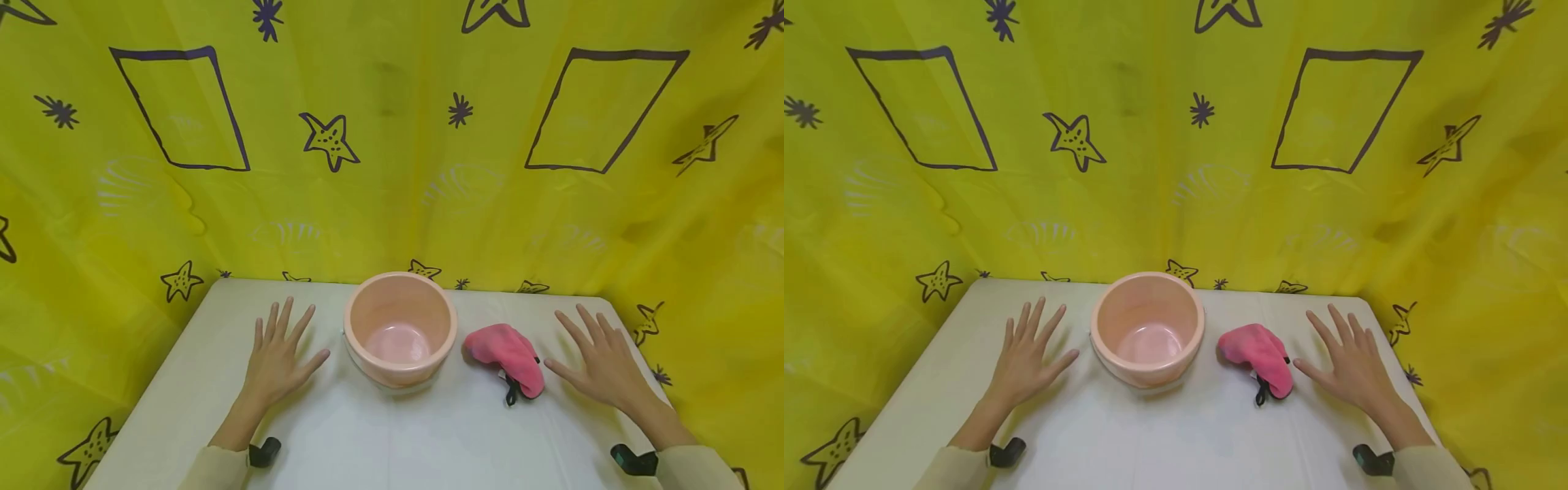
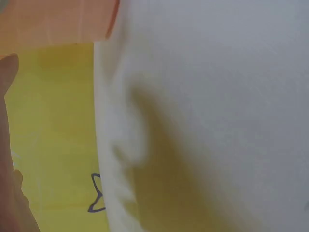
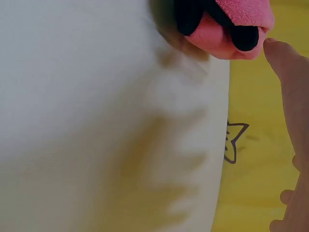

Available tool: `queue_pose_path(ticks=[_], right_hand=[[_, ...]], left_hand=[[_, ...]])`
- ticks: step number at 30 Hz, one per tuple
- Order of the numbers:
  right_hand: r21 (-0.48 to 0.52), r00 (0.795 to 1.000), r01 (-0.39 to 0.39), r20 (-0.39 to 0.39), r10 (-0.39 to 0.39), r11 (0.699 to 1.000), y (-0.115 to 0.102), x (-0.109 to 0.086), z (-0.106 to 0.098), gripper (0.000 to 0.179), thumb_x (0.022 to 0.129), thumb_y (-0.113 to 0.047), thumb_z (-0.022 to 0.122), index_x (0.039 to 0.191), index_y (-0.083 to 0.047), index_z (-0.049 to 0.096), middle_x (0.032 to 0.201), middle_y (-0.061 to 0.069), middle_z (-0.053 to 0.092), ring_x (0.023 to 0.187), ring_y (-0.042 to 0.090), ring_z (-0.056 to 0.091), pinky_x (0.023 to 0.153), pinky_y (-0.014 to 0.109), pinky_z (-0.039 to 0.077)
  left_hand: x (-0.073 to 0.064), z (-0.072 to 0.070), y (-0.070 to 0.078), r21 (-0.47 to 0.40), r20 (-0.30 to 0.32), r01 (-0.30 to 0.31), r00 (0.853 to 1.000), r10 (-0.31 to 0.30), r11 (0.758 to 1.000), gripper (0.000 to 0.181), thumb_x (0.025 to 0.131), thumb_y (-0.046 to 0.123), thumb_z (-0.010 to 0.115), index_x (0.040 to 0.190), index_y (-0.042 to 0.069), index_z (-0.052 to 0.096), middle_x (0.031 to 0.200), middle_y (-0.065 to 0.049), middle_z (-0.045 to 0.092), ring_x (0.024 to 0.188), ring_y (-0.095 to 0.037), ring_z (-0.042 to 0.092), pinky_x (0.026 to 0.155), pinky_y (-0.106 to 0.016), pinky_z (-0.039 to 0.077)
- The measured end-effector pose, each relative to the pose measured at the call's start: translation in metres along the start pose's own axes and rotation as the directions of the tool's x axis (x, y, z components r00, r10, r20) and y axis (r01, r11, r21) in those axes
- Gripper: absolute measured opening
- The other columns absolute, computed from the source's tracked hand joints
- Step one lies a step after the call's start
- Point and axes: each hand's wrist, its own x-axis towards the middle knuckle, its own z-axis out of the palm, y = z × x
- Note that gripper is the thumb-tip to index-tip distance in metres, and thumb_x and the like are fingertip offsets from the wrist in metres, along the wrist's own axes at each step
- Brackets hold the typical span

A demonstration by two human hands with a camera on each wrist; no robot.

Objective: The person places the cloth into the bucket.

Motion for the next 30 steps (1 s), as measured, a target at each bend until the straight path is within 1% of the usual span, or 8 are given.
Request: queue_pose_path(ticks=[5, 10, 13, 17, 20, 24, 28, 30], right_hand=[[0.043, 0.999, 0.036, 0.023, -0.037, 0.998, -0.004, 0.008, -0.006, 0.099, 0.083, -0.049, 0.080, 0.164, -0.025, 0.027, 0.161, 0.029, 0.027, 0.135, 0.063, 0.030, 0.107, 0.081, 0.020], [0.140, 0.997, 0.067, 0.035, -0.072, 0.988, -0.010, 0.017, -0.009, 0.097, 0.083, -0.041, 0.082, 0.163, -0.023, 0.029, 0.163, 0.030, 0.023, 0.138, 0.064, 0.028, 0.113, 0.076, 0.018], [0.199, 0.996, 0.061, 0.056, -0.073, 0.978, -0.015, 0.022, -0.010, 0.098, 0.083, -0.040, 0.084, 0.163, -0.022, 0.031, 0.164, 0.029, 0.022, 0.138, 0.064, 0.028, 0.106, 0.080, 0.023], [0.276, 0.993, 0.039, 0.095, -0.067, 0.960, -0.025, 0.027, -0.011, 0.097, 0.082, -0.037, 0.086, 0.162, -0.021, 0.033, 0.162, 0.030, 0.024, 0.136, 0.063, 0.029, 0.095, 0.084, 0.029], [0.323, 0.990, 0.023, 0.125, -0.067, 0.946, -0.032, 0.032, -0.011, 0.094, 0.084, -0.034, 0.085, 0.161, -0.020, 0.033, 0.161, 0.030, 0.025, 0.135, 0.064, 0.030, 0.092, 0.085, 0.029], [0.392, 0.984, 0.003, 0.160, -0.072, 0.920, -0.038, 0.039, -0.009, 0.092, 0.086, -0.032, 0.083, 0.161, -0.017, 0.032, 0.161, 0.030, 0.025, 0.137, 0.064, 0.028, 0.096, 0.086, 0.025], [0.450, 0.975, -0.026, 0.210, -0.077, 0.892, -0.045, 0.045, -0.005, 0.090, 0.089, -0.032, 0.081, 0.161, -0.013, 0.031, 0.160, 0.032, 0.024, 0.142, 0.060, 0.025, 0.100, 0.085, 0.022], [0.466, 0.968, -0.043, 0.238, -0.079, 0.884, -0.048, 0.047, -0.002, 0.089, 0.091, -0.034, 0.079, 0.162, -0.012, 0.029, 0.160, 0.031, 0.026, 0.142, 0.058, 0.028, 0.101, 0.083, 0.026]], left_hand=[[0.005, -0.003, 0.006, -0.048, -0.025, -0.029, 0.999, 0.028, 0.998, 0.087, 0.089, 0.063, 0.064, 0.163, 0.032, 0.030, 0.169, -0.018, 0.021, 0.154, -0.046, 0.015, 0.116, -0.073, 0.013], [0.012, -0.008, 0.018, -0.143, -0.074, -0.072, 0.995, 0.062, 0.987, 0.081, 0.094, 0.061, 0.060, 0.163, 0.029, 0.031, 0.168, -0.018, 0.024, 0.152, -0.048, 0.020, 0.116, -0.074, 0.015], [0.016, -0.011, 0.028, -0.199, -0.107, -0.100, 0.991, 0.080, 0.975, 0.078, 0.097, 0.061, 0.056, 0.162, 0.026, 0.033, 0.165, -0.019, 0.029, 0.149, -0.048, 0.029, 0.114, -0.075, 0.018], [0.018, -0.014, 0.043, -0.262, -0.122, -0.118, 0.989, 0.088, 0.958, 0.077, 0.097, 0.053, 0.058, 0.163, 0.024, 0.032, 0.163, -0.017, 0.036, 0.144, -0.044, 0.040, 0.112, -0.074, 0.024], [0.019, -0.014, 0.051, -0.316, -0.128, -0.123, 0.988, 0.086, 0.941, 0.078, 0.095, 0.046, 0.062, 0.163, 0.024, 0.031, 0.163, -0.013, 0.037, 0.142, -0.041, 0.043, 0.112, -0.072, 0.027], [0.022, -0.011, 0.060, -0.394, -0.132, -0.128, 0.988, 0.082, 0.910, 0.076, 0.098, 0.047, 0.059, 0.163, 0.022, 0.030, 0.163, -0.008, 0.038, 0.145, -0.036, 0.041, 0.114, -0.069, 0.027], [0.022, -0.005, 0.067, -0.446, -0.110, -0.119, 0.991, 0.077, 0.887, 0.076, 0.099, 0.052, 0.057, 0.163, 0.022, 0.029, 0.163, -0.005, 0.039, 0.146, -0.032, 0.040, 0.115, -0.064, 0.031], [0.022, -0.003, 0.070, -0.461, -0.089, -0.104, 0.994, 0.071, 0.881, 0.077, 0.098, 0.051, 0.059, 0.163, 0.022, 0.029, 0.163, -0.004, 0.040, 0.146, -0.031, 0.041, 0.115, -0.062, 0.033]])
